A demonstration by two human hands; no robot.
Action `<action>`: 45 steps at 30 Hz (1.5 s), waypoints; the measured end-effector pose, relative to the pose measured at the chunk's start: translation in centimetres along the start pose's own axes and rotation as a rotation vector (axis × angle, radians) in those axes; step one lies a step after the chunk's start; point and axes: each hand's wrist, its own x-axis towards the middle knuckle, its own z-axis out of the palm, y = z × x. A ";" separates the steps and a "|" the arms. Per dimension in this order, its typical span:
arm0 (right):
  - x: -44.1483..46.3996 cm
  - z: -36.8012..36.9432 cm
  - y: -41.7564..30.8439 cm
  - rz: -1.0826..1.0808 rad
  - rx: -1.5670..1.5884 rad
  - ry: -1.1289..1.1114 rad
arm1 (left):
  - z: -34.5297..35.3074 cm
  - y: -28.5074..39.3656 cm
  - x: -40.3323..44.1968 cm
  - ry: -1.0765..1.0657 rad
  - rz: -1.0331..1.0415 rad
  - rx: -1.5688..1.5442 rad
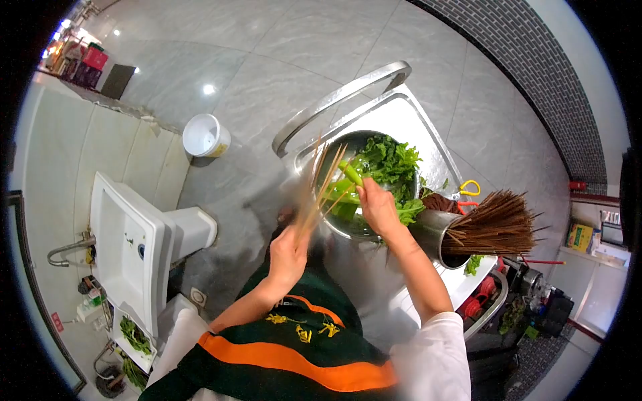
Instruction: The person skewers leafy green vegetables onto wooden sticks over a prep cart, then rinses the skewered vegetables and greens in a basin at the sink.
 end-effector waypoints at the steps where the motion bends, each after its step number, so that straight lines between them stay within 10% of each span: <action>1: -0.1 0.3 0.1 0.015 -0.006 -0.009 | 0.2 0.0 0.1 -0.003 -0.002 0.004; 8: 0.0 0.8 -1.1 -0.072 0.012 0.000 | 0.3 -1.3 0.6 -0.035 -0.031 -0.080; 15: 3.3 1.4 4.0 0.088 0.053 -0.489 | -1.4 -3.9 0.1 -0.119 -0.185 -0.176; 19: 3.3 3.5 4.0 -0.182 -0.085 -0.509 | -1.0 -4.6 -0.3 -0.069 -0.046 -0.132; 29: 3.8 1.5 3.9 0.317 0.412 -0.127 | -1.2 -4.3 0.0 -0.057 -0.006 -0.114; 45: 2.4 0.6 -0.3 0.032 0.200 0.217 | -0.7 -3.3 0.3 0.007 0.045 -0.014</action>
